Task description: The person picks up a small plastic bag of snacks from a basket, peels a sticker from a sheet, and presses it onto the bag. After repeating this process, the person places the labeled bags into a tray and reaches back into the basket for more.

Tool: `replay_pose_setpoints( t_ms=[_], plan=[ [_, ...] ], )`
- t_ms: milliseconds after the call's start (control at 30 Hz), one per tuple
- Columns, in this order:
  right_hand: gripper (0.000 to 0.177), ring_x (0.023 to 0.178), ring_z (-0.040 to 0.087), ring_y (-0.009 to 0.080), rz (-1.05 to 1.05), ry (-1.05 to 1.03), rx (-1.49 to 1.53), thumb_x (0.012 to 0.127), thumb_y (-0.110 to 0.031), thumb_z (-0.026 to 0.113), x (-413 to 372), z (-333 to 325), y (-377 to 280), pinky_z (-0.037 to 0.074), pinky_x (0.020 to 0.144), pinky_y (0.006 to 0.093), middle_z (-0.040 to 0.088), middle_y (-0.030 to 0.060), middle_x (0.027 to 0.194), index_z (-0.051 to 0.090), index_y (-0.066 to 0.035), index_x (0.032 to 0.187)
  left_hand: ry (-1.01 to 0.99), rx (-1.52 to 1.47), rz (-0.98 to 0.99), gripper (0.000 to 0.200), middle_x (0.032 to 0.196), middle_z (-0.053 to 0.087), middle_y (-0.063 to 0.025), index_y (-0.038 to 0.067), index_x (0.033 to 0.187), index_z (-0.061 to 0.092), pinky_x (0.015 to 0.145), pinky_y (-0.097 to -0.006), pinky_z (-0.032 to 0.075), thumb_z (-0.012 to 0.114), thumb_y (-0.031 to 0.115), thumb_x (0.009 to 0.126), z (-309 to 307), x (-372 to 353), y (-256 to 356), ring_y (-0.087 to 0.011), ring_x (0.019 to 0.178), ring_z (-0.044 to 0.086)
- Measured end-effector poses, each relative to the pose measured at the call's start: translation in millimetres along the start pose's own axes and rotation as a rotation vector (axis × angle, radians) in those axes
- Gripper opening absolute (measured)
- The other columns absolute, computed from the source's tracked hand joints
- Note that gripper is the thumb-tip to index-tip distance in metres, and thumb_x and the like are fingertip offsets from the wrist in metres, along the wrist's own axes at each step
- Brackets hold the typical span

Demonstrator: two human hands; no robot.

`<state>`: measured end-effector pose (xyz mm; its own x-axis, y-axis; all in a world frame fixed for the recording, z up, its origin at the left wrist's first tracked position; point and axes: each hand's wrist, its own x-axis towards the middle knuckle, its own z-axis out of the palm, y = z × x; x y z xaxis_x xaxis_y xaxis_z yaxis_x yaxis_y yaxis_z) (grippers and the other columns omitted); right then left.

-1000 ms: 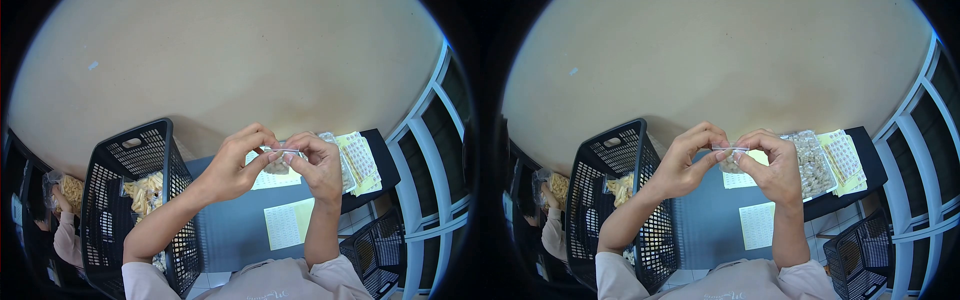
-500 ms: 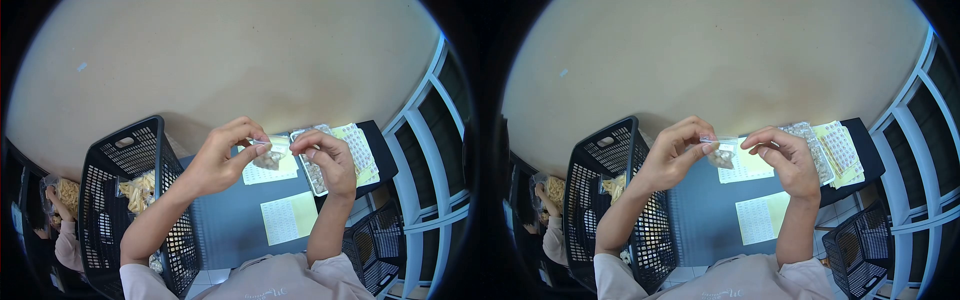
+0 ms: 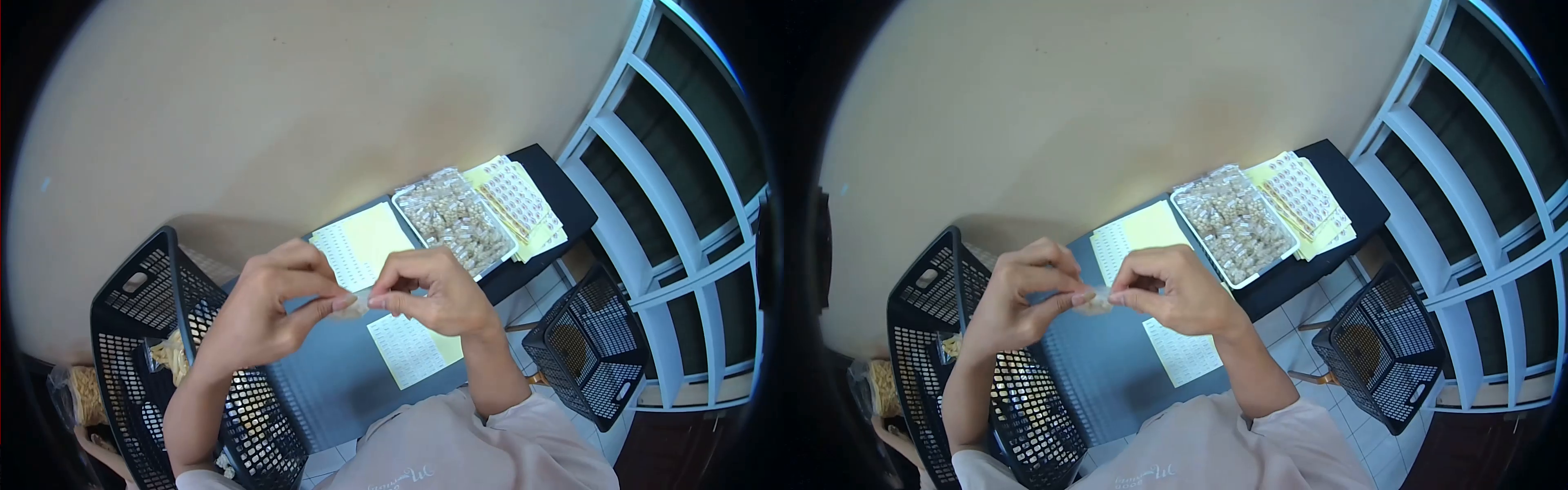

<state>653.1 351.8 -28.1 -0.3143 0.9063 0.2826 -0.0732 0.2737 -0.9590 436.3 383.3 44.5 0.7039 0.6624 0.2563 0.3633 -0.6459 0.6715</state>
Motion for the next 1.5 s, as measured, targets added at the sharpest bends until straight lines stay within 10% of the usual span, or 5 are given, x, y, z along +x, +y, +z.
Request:
replay_pose_setpoints(
  t_ms=[467,600,833,1133,1500],
  plan=[
    [0.010,0.057,0.059,0.0127,-0.080,-0.109,-0.166,0.077,-0.002,0.072,-53.9,-26.1,16.4,0.045,0.052,0.0243,0.065,0.0094,0.075,0.065,0.004,0.083,-0.035,0.029,0.073,0.013,0.077,0.060,-0.0080,-0.001,0.075,0.070,0.066,-0.0329,0.046,0.071,-0.005,0.062,10.5,-3.5,7.0,-0.0206,0.076,0.058],
    [0.021,0.055,0.061,0.0109,0.124,0.190,-0.051,0.079,-0.004,0.073,-49.6,-10.7,-3.1,0.047,0.048,0.0195,0.066,0.0113,0.091,0.064,0.003,0.095,-0.085,0.100,0.099,0.014,0.078,0.059,-0.0081,-0.001,0.074,0.068,0.068,-0.0341,0.047,0.072,-0.004,0.061,13.5,0.0,3.7,-0.0229,0.077,0.058],
    [0.011,0.055,0.064,0.0180,0.039,-0.050,-0.211,0.081,-0.001,0.067,-36.3,7.2,6.1,0.050,0.051,0.0262,0.068,0.0126,0.078,0.067,0.003,0.091,-0.180,0.170,0.142,0.014,0.078,0.058,-0.0077,0.001,0.076,0.068,0.070,-0.0350,0.048,0.075,0.001,0.064,26.1,-2.3,2.4,-0.0245,0.078,0.059],
    [0.014,0.062,0.068,0.0176,0.285,0.534,-0.637,0.077,0.005,0.061,-2.2,-175.7,123.6,0.055,0.057,0.0285,0.069,0.0139,0.073,0.070,0.004,0.087,0.056,0.177,0.090,0.006,0.076,0.060,-0.0085,0.000,0.078,0.069,0.062,-0.0319,0.049,0.071,0.001,0.072,1.2,2.2,4.6,-0.0210,0.075,0.061],
    [0.009,0.072,0.069,0.0289,0.237,0.209,-1.168,0.070,-0.003,0.067,32.0,-227.9,212.8,0.054,0.070,0.0361,0.069,0.0168,0.074,0.071,-0.001,0.079,0.112,0.210,0.070,0.005,0.074,0.062,-0.0072,0.001,0.077,0.068,0.061,-0.0299,0.048,0.070,0.001,0.072,-10.8,2.4,0.9,-0.0192,0.072,0.061]
  ],
)
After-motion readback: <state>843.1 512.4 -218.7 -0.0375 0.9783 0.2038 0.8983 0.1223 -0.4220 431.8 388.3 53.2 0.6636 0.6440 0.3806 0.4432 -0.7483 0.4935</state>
